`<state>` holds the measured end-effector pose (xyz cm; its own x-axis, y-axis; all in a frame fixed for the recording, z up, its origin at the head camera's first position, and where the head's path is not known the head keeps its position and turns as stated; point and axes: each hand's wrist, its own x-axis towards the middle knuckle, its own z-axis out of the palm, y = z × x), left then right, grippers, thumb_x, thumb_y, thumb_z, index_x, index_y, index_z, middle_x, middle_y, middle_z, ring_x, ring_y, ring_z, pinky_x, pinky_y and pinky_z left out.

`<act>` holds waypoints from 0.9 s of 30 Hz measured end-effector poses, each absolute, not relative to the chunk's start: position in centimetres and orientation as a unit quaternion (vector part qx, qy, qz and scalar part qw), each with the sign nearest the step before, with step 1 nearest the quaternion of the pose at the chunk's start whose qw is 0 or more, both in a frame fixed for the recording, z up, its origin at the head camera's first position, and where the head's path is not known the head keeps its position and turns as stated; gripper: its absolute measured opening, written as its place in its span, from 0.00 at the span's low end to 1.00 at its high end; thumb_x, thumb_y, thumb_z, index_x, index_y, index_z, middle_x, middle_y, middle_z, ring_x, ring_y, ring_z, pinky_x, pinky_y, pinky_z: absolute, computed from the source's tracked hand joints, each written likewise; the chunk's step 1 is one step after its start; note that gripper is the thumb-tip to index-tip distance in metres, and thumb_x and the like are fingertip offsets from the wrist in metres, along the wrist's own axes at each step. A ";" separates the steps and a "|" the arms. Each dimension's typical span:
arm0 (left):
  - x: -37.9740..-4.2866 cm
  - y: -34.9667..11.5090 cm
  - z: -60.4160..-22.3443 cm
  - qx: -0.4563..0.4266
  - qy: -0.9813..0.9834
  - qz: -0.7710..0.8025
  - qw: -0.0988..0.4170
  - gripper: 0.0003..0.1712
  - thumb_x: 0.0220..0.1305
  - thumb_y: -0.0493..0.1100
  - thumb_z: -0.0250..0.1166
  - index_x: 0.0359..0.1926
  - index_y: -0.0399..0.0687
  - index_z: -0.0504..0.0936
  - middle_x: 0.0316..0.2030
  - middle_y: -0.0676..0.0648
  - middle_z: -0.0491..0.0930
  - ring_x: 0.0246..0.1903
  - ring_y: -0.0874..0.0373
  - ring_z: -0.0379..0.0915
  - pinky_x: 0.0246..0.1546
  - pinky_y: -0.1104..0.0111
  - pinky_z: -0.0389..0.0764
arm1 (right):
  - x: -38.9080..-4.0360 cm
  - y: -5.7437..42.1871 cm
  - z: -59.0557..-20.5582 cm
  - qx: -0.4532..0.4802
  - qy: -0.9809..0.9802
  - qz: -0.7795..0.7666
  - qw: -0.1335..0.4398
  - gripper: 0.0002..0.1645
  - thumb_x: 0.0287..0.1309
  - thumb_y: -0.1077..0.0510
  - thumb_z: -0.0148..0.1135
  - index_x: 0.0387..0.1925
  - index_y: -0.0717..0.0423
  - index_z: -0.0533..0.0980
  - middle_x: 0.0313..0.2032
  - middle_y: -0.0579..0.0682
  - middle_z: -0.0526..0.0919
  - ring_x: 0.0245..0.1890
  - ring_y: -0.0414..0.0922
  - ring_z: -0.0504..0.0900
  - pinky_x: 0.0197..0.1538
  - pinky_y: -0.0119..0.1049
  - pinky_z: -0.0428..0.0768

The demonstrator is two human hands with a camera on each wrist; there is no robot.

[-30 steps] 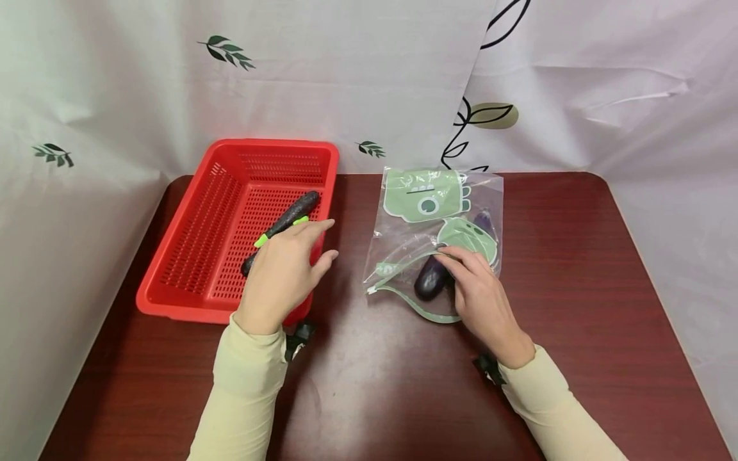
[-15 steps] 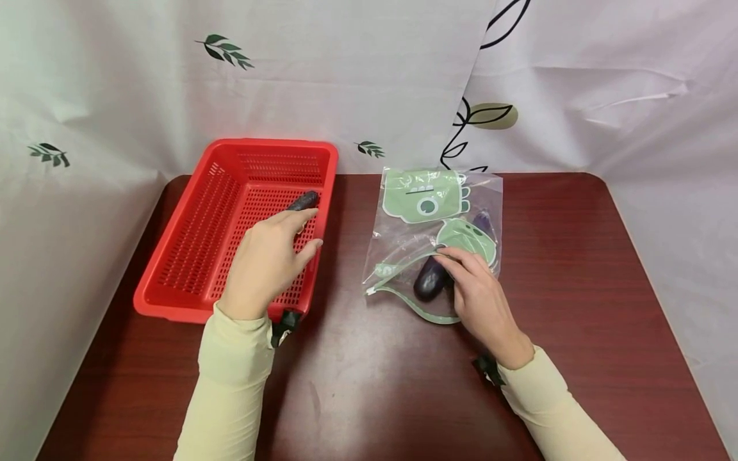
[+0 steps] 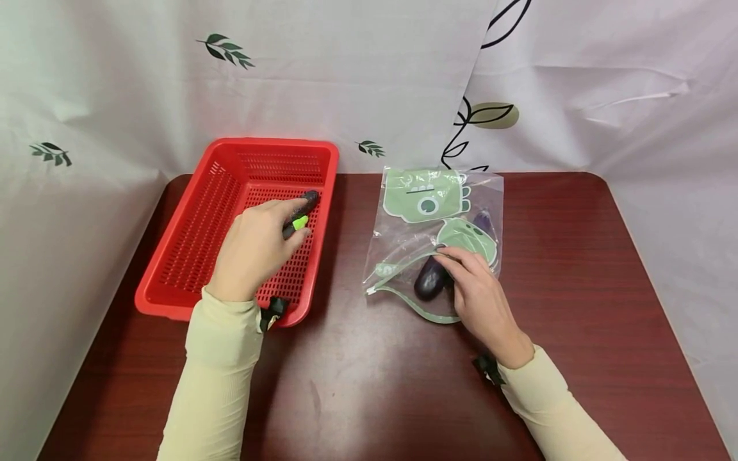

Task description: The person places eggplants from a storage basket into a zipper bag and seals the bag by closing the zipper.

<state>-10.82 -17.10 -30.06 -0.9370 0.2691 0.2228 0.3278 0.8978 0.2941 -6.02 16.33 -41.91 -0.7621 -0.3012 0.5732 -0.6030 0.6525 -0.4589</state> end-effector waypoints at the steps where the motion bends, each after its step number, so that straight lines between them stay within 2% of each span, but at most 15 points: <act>1: -11.0 -17.2 -30.1 -0.153 -0.970 -0.167 0.086 0.26 0.60 0.38 0.71 0.60 0.41 0.81 0.49 0.37 0.83 0.38 0.43 0.81 0.39 0.49 0.80 | -6.0 16.4 -41.9 0.257 -0.880 0.326 0.230 0.27 0.56 0.81 0.50 0.54 0.64 0.80 0.56 0.56 0.79 0.51 0.56 0.76 0.55 0.47 0.73; 4: -11.5 -17.6 -30.1 -0.148 -0.972 -0.165 0.077 0.26 0.61 0.38 0.70 0.60 0.42 0.81 0.49 0.37 0.83 0.40 0.42 0.81 0.41 0.47 0.80 | -6.0 16.4 -42.0 0.257 -0.882 0.323 0.228 0.27 0.57 0.80 0.51 0.55 0.64 0.80 0.57 0.56 0.79 0.52 0.56 0.76 0.56 0.47 0.73; 10: -12.6 -18.6 -30.3 -0.135 -0.978 -0.148 0.062 0.25 0.61 0.40 0.69 0.60 0.42 0.81 0.48 0.37 0.83 0.36 0.42 0.79 0.38 0.47 0.78 | -6.0 16.4 -42.1 0.255 -0.882 0.325 0.226 0.27 0.57 0.80 0.51 0.55 0.64 0.80 0.56 0.56 0.79 0.52 0.55 0.76 0.56 0.47 0.73; 15: -13.3 -19.5 -30.6 -0.127 -0.981 -0.138 0.043 0.28 0.61 0.39 0.70 0.62 0.38 0.79 0.53 0.34 0.81 0.45 0.37 0.80 0.45 0.44 0.78 | -6.0 16.5 -42.1 0.256 -0.882 0.322 0.229 0.27 0.56 0.80 0.51 0.55 0.64 0.80 0.56 0.56 0.79 0.52 0.56 0.76 0.55 0.48 0.74; 19: -13.7 -19.9 -30.6 -0.116 -0.984 -0.133 0.025 0.29 0.61 0.39 0.70 0.63 0.37 0.78 0.54 0.33 0.81 0.31 0.41 0.79 0.41 0.45 0.79 | -6.0 16.5 -42.1 0.256 -0.882 0.324 0.228 0.27 0.56 0.80 0.50 0.55 0.64 0.80 0.56 0.56 0.79 0.52 0.56 0.76 0.55 0.48 0.73; 21: -13.9 -20.1 -30.6 -0.113 -0.985 -0.129 0.018 0.29 0.61 0.39 0.70 0.64 0.37 0.77 0.48 0.34 0.84 0.20 0.47 0.72 0.33 0.49 0.78 | -6.1 16.5 -42.2 0.257 -0.881 0.324 0.229 0.27 0.57 0.80 0.50 0.55 0.64 0.80 0.56 0.56 0.79 0.51 0.56 0.76 0.55 0.48 0.73; 23: -14.1 -20.4 -30.7 -0.108 -0.986 -0.129 0.010 0.29 0.62 0.40 0.70 0.64 0.38 0.77 0.39 0.36 0.85 0.16 0.51 0.66 0.29 0.52 0.76 | -6.1 16.4 -42.1 0.255 -0.881 0.328 0.227 0.27 0.57 0.80 0.50 0.55 0.64 0.80 0.56 0.56 0.79 0.51 0.56 0.76 0.55 0.47 0.73; 27: -14.5 -21.1 -30.9 -0.094 -0.986 -0.136 -0.014 0.30 0.64 0.41 0.69 0.65 0.38 0.76 0.18 0.44 0.74 0.13 0.54 0.57 0.20 0.59 0.66 | -6.1 16.4 -42.2 0.256 -0.881 0.327 0.228 0.26 0.58 0.79 0.49 0.55 0.64 0.80 0.56 0.56 0.79 0.51 0.56 0.76 0.55 0.47 0.73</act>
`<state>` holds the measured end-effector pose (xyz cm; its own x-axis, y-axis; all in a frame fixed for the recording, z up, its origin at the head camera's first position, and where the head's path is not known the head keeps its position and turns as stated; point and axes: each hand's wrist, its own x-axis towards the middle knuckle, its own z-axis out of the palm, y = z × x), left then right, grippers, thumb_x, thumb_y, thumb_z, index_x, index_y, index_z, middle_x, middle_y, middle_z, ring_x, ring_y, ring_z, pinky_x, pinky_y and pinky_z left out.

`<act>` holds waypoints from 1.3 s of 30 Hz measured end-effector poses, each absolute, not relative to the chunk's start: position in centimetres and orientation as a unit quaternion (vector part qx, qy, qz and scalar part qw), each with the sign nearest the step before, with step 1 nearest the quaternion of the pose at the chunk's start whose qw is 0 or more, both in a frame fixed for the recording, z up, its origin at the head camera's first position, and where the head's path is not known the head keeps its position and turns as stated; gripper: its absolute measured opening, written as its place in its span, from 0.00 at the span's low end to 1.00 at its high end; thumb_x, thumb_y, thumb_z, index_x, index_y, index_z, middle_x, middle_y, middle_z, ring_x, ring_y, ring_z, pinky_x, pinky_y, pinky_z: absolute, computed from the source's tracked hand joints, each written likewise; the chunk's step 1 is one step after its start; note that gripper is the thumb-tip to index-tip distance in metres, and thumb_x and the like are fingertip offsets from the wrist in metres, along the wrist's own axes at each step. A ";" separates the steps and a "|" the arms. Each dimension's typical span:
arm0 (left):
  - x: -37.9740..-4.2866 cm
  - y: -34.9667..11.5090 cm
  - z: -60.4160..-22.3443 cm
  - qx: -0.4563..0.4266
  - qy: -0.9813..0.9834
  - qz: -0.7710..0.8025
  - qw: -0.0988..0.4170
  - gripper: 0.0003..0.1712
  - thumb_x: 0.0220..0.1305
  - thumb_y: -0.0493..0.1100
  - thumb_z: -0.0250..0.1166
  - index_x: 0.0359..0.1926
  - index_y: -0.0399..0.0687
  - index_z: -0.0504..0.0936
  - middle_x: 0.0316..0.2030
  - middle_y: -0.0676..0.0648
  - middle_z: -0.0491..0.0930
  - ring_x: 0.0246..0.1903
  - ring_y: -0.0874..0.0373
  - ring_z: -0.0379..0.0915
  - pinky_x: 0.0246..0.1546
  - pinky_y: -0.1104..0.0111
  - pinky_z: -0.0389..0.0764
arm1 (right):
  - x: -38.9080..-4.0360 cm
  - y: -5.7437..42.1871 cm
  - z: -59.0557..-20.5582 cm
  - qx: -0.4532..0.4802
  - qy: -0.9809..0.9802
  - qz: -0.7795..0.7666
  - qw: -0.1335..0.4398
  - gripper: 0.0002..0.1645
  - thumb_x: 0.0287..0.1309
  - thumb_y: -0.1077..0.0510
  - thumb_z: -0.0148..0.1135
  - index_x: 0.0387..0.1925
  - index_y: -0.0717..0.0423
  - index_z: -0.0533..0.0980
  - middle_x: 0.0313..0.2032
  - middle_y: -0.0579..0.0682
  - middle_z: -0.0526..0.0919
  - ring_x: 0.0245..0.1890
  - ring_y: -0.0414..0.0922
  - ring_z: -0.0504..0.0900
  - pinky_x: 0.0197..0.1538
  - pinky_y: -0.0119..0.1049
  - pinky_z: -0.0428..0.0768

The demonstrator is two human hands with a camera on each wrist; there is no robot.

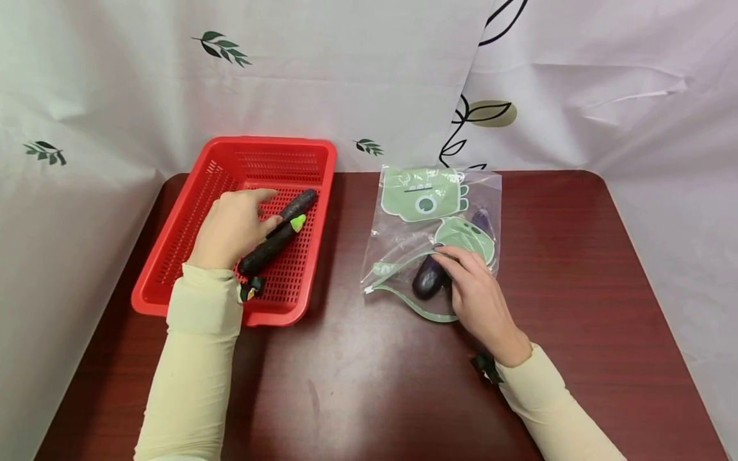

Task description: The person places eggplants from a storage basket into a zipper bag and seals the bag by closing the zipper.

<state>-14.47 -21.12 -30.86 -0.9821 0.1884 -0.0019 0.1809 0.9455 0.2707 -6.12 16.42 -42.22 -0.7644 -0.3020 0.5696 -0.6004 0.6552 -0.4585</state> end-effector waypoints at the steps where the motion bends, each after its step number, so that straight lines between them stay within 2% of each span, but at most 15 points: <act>1: -14.6 -21.3 -30.9 0.088 0.986 0.138 0.022 0.30 0.64 0.42 0.69 0.65 0.38 0.76 0.17 0.44 0.72 0.13 0.54 0.58 0.20 0.59 0.67 | -6.1 16.4 -42.2 0.256 -0.880 0.329 0.227 0.26 0.58 0.79 0.49 0.55 0.64 0.80 0.56 0.56 0.79 0.52 0.56 0.76 0.56 0.47 0.72; 4: -14.9 -21.8 -31.2 0.076 0.986 0.139 0.044 0.31 0.64 0.42 0.69 0.66 0.38 0.75 0.12 0.46 0.68 0.12 0.54 0.58 0.18 0.61 0.66 | -6.1 16.4 -42.2 0.257 -0.880 0.329 0.226 0.26 0.58 0.79 0.49 0.55 0.64 0.80 0.56 0.57 0.79 0.52 0.56 0.76 0.56 0.47 0.72; 8: -15.3 -22.5 -31.7 0.065 0.986 0.134 0.075 0.32 0.65 0.42 0.68 0.67 0.38 0.73 0.13 0.43 0.71 0.12 0.54 0.60 0.20 0.60 0.70 | -6.1 16.4 -42.2 0.257 -0.880 0.333 0.222 0.26 0.59 0.79 0.49 0.55 0.64 0.80 0.56 0.57 0.79 0.52 0.56 0.76 0.56 0.47 0.72; 10: -15.5 -22.7 -31.8 0.064 0.986 0.130 0.086 0.32 0.65 0.42 0.68 0.67 0.37 0.73 0.20 0.39 0.79 0.15 0.53 0.68 0.24 0.57 0.75 | -6.1 16.4 -42.2 0.257 -0.881 0.331 0.221 0.25 0.59 0.78 0.49 0.54 0.65 0.80 0.56 0.57 0.79 0.52 0.56 0.76 0.56 0.47 0.73; 12: -15.7 -22.9 -32.0 0.062 0.985 0.125 0.098 0.32 0.64 0.42 0.69 0.68 0.37 0.72 0.33 0.33 0.84 0.21 0.48 0.76 0.30 0.52 0.79 | -6.1 16.5 -42.2 0.255 -0.882 0.329 0.221 0.25 0.59 0.78 0.50 0.55 0.64 0.80 0.56 0.57 0.79 0.52 0.56 0.76 0.56 0.48 0.73; 15: -15.9 -23.2 -32.1 0.064 0.985 0.117 0.113 0.34 0.64 0.42 0.69 0.68 0.36 0.72 0.52 0.29 0.80 0.37 0.39 0.82 0.40 0.45 0.80 | -6.1 16.5 -42.3 0.255 -0.884 0.325 0.220 0.25 0.59 0.79 0.50 0.55 0.65 0.80 0.56 0.57 0.79 0.52 0.56 0.76 0.56 0.48 0.73; 17: -16.0 -23.3 -32.3 0.064 0.984 0.111 0.125 0.34 0.63 0.42 0.70 0.68 0.36 0.72 0.56 0.28 0.78 0.44 0.35 0.80 0.44 0.42 0.78 | -6.1 16.5 -42.3 0.254 -0.884 0.324 0.220 0.25 0.59 0.79 0.50 0.55 0.65 0.80 0.56 0.56 0.79 0.53 0.56 0.76 0.56 0.48 0.73; 21: -16.0 -23.6 -32.7 0.071 0.981 0.103 0.149 0.36 0.61 0.42 0.71 0.68 0.36 0.72 0.58 0.29 0.76 0.52 0.34 0.76 0.48 0.42 0.76 | -6.1 16.5 -42.3 0.254 -0.883 0.327 0.221 0.25 0.59 0.79 0.49 0.54 0.65 0.80 0.56 0.57 0.79 0.52 0.56 0.76 0.56 0.48 0.73; 28: -16.1 -24.4 -33.5 0.090 0.973 0.083 0.194 0.42 0.57 0.44 0.75 0.68 0.34 0.70 0.57 0.29 0.77 0.49 0.38 0.77 0.47 0.45 0.78 | -6.1 16.4 -42.3 0.255 -0.879 0.336 0.223 0.26 0.58 0.79 0.49 0.54 0.65 0.80 0.55 0.57 0.79 0.51 0.56 0.76 0.55 0.46 0.72; 35: -16.3 -25.2 -34.0 0.100 0.960 0.063 0.254 0.49 0.48 0.46 0.81 0.67 0.30 0.69 0.52 0.30 0.79 0.47 0.40 0.76 0.48 0.44 0.76 | -6.2 16.5 -42.4 0.254 -0.880 0.334 0.222 0.26 0.58 0.79 0.49 0.54 0.65 0.80 0.56 0.57 0.79 0.51 0.55 0.76 0.55 0.46 0.73; 39: -16.5 -25.3 -34.3 0.103 0.955 0.058 0.271 0.51 0.47 0.46 0.81 0.68 0.30 0.68 0.51 0.31 0.79 0.46 0.41 0.75 0.48 0.44 0.76 | -6.2 16.4 -42.4 0.254 -0.881 0.333 0.221 0.26 0.58 0.79 0.50 0.55 0.64 0.80 0.56 0.56 0.79 0.52 0.55 0.76 0.55 0.47 0.73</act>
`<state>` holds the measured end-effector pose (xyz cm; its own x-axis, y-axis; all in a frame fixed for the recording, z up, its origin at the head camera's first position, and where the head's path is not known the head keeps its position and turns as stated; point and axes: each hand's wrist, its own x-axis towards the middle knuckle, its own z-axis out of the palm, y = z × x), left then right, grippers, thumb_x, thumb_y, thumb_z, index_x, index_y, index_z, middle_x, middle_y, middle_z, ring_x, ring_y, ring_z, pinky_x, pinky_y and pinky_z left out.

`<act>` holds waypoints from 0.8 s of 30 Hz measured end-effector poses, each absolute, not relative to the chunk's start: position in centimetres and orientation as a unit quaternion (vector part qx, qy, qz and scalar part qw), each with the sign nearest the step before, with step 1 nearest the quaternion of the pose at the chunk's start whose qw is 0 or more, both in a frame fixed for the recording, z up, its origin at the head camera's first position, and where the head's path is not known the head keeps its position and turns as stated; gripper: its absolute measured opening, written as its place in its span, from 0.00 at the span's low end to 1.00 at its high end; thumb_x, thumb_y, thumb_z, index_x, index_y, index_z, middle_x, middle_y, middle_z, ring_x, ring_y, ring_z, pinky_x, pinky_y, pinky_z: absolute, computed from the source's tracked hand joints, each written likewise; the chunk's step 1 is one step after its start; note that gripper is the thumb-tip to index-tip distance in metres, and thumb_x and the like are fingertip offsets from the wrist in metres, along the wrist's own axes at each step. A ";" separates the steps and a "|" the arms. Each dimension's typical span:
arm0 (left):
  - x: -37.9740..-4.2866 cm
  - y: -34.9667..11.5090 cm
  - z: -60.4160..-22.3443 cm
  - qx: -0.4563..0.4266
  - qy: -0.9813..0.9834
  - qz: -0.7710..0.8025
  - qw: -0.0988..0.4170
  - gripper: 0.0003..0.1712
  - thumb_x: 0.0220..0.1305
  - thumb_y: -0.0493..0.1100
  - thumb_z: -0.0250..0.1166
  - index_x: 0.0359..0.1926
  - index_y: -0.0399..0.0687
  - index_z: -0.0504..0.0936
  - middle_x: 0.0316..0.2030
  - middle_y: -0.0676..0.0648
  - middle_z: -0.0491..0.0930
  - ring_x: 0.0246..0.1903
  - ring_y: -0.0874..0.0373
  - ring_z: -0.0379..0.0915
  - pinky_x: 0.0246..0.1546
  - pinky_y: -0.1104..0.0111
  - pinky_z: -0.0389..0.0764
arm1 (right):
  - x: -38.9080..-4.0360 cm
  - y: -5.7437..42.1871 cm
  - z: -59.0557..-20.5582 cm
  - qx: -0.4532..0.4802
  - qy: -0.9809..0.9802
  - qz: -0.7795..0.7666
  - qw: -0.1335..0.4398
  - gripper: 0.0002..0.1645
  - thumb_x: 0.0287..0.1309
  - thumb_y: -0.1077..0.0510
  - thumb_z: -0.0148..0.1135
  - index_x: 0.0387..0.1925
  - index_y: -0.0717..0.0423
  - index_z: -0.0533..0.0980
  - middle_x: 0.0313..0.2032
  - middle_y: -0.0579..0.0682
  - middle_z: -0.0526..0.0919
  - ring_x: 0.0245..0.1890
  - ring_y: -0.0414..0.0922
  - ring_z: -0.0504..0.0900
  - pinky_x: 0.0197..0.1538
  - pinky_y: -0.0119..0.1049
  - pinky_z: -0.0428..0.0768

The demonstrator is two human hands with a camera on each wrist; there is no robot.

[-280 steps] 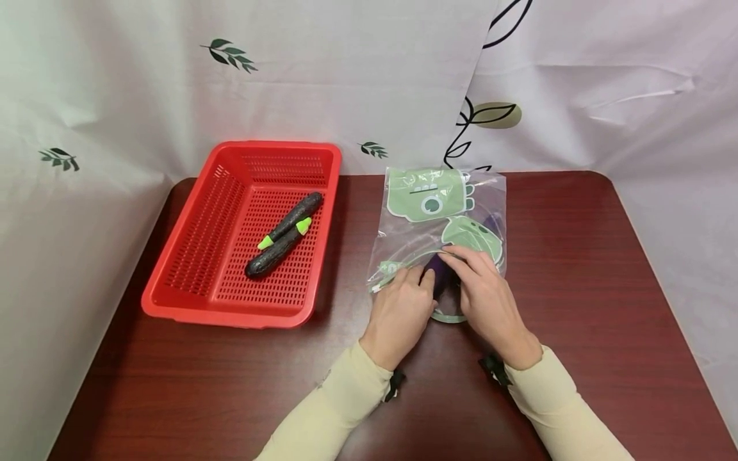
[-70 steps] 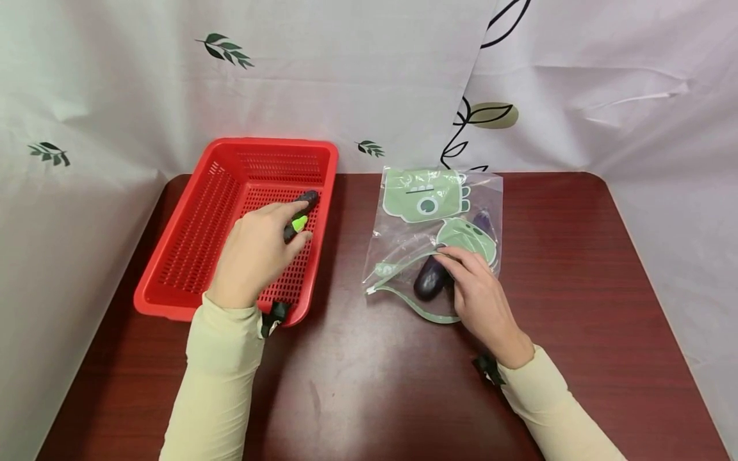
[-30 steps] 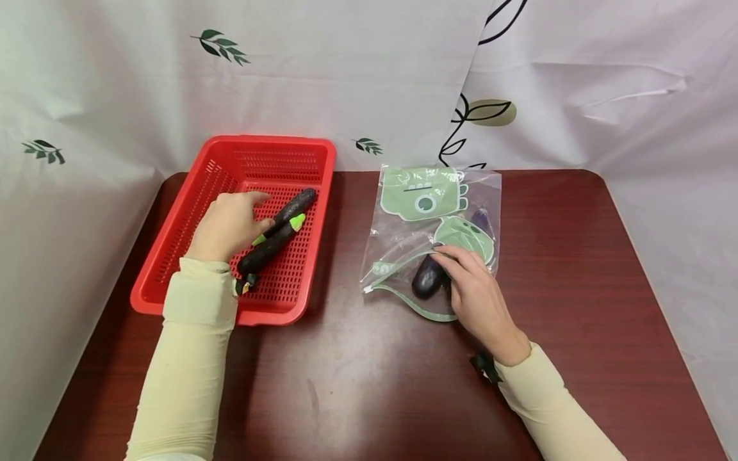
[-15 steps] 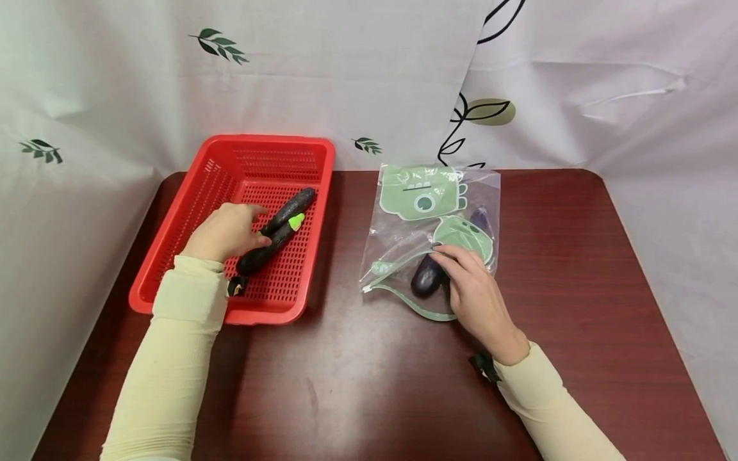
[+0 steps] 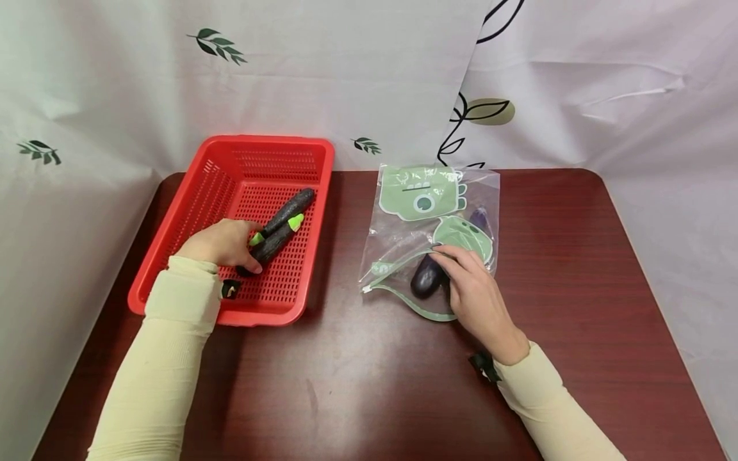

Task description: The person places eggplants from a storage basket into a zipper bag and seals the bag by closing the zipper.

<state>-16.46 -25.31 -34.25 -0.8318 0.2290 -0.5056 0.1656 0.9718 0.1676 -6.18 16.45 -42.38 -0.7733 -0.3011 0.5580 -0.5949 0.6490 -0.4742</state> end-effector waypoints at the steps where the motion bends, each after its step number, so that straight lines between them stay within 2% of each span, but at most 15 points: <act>1: -16.5 -25.3 -34.3 0.104 0.955 0.058 0.272 0.51 0.47 0.46 0.81 0.68 0.29 0.68 0.51 0.31 0.79 0.45 0.41 0.75 0.48 0.45 0.76 | -6.2 16.4 -42.4 0.255 -0.881 0.331 0.221 0.26 0.58 0.79 0.50 0.55 0.64 0.80 0.56 0.56 0.79 0.52 0.55 0.76 0.55 0.47 0.73; 11: -16.8 -25.6 -34.6 0.092 0.958 0.071 0.264 0.43 0.47 0.44 0.81 0.61 0.33 0.73 0.44 0.35 0.80 0.42 0.42 0.75 0.44 0.46 0.76 | -6.2 16.4 -42.4 0.254 -0.883 0.326 0.222 0.26 0.58 0.80 0.50 0.55 0.64 0.80 0.56 0.55 0.79 0.51 0.55 0.76 0.55 0.47 0.74; 17: -17.0 -25.8 -34.7 0.091 0.954 0.073 0.278 0.39 0.46 0.45 0.81 0.56 0.32 0.75 0.43 0.35 0.80 0.43 0.41 0.75 0.44 0.46 0.76 | -6.2 16.4 -42.5 0.256 -0.883 0.324 0.224 0.26 0.58 0.80 0.50 0.55 0.64 0.80 0.56 0.56 0.79 0.51 0.55 0.76 0.55 0.48 0.73; 24: -17.1 -25.8 -34.8 0.095 0.949 0.073 0.292 0.37 0.48 0.45 0.80 0.55 0.31 0.77 0.46 0.34 0.79 0.42 0.43 0.74 0.45 0.48 0.76 | -6.2 16.4 -42.5 0.254 -0.883 0.325 0.223 0.25 0.59 0.79 0.50 0.54 0.64 0.80 0.55 0.56 0.80 0.51 0.55 0.76 0.55 0.47 0.73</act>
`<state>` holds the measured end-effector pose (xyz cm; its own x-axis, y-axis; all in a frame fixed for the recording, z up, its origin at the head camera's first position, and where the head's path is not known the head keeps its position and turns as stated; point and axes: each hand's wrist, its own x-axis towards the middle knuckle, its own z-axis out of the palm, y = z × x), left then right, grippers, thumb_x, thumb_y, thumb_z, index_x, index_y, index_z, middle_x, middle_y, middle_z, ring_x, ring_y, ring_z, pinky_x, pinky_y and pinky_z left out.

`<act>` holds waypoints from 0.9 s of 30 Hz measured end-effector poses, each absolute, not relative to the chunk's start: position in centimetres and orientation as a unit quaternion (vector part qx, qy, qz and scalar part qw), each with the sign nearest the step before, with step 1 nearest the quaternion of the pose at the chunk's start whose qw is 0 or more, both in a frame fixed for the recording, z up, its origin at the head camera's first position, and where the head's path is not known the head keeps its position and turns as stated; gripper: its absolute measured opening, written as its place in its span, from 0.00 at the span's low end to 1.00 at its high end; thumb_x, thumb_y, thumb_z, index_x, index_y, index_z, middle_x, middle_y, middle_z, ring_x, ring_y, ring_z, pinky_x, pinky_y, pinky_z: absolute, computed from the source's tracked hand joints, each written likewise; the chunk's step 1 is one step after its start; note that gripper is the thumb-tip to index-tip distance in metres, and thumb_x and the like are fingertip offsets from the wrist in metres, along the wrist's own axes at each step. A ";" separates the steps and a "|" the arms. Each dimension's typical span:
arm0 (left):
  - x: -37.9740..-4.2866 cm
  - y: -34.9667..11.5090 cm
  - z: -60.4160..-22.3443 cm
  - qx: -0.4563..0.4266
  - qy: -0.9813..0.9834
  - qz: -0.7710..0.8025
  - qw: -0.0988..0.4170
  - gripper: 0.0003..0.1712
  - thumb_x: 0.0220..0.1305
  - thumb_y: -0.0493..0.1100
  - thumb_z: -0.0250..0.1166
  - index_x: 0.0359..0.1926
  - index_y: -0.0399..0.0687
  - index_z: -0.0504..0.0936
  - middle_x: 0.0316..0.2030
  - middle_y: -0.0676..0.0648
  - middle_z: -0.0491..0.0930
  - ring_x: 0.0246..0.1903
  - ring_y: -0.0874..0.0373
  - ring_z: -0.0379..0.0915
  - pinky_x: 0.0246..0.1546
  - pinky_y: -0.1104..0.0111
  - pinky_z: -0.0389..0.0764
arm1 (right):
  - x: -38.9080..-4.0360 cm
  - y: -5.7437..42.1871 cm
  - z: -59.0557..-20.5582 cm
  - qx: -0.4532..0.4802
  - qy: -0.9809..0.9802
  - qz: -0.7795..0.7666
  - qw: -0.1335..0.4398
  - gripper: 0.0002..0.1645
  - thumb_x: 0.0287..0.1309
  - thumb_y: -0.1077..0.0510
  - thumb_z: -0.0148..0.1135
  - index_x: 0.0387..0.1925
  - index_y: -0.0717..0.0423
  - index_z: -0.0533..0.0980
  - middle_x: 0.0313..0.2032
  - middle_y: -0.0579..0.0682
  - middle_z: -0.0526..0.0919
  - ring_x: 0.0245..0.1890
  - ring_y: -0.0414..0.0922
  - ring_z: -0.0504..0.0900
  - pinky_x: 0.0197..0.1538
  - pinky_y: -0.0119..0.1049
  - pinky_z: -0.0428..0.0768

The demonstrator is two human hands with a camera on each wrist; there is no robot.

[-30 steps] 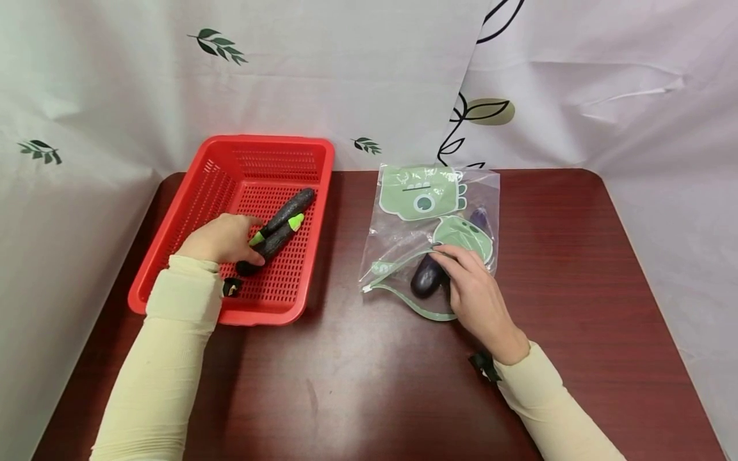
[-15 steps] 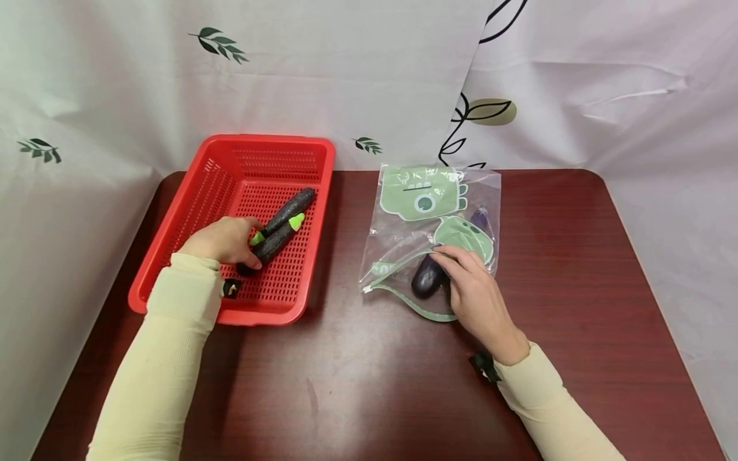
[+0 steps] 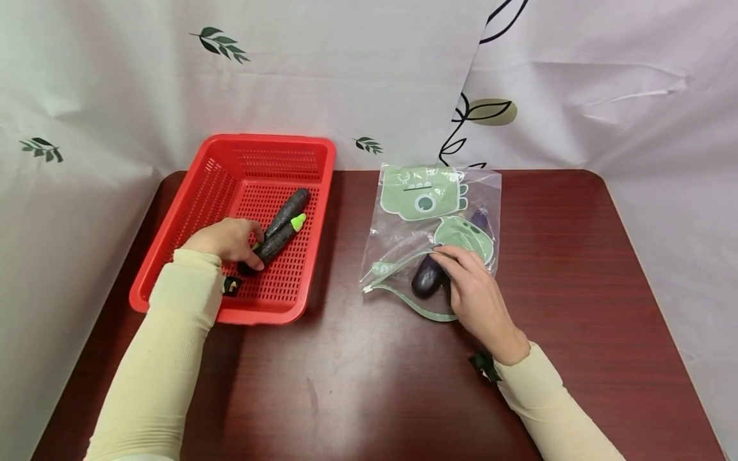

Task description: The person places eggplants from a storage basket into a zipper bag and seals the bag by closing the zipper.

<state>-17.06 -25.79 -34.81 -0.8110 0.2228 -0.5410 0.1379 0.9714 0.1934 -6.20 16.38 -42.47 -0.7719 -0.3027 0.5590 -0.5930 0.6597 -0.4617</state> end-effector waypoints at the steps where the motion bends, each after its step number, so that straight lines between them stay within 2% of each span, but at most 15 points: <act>1: -17.1 -25.8 -34.8 0.097 0.948 0.072 0.293 0.37 0.48 0.45 0.80 0.55 0.31 0.77 0.45 0.34 0.79 0.42 0.43 0.74 0.45 0.48 0.76 | -6.2 16.4 -42.5 0.254 -0.883 0.325 0.223 0.25 0.59 0.79 0.50 0.54 0.64 0.80 0.55 0.56 0.80 0.50 0.55 0.76 0.55 0.47 0.73; 27: -17.1 -25.9 -34.6 0.108 0.941 0.067 0.315 0.34 0.47 0.45 0.80 0.53 0.32 0.79 0.43 0.36 0.80 0.38 0.45 0.74 0.38 0.55 0.78 | -6.1 16.4 -42.4 0.251 -0.885 0.328 0.217 0.24 0.60 0.78 0.50 0.54 0.64 0.81 0.55 0.55 0.80 0.50 0.55 0.76 0.55 0.47 0.73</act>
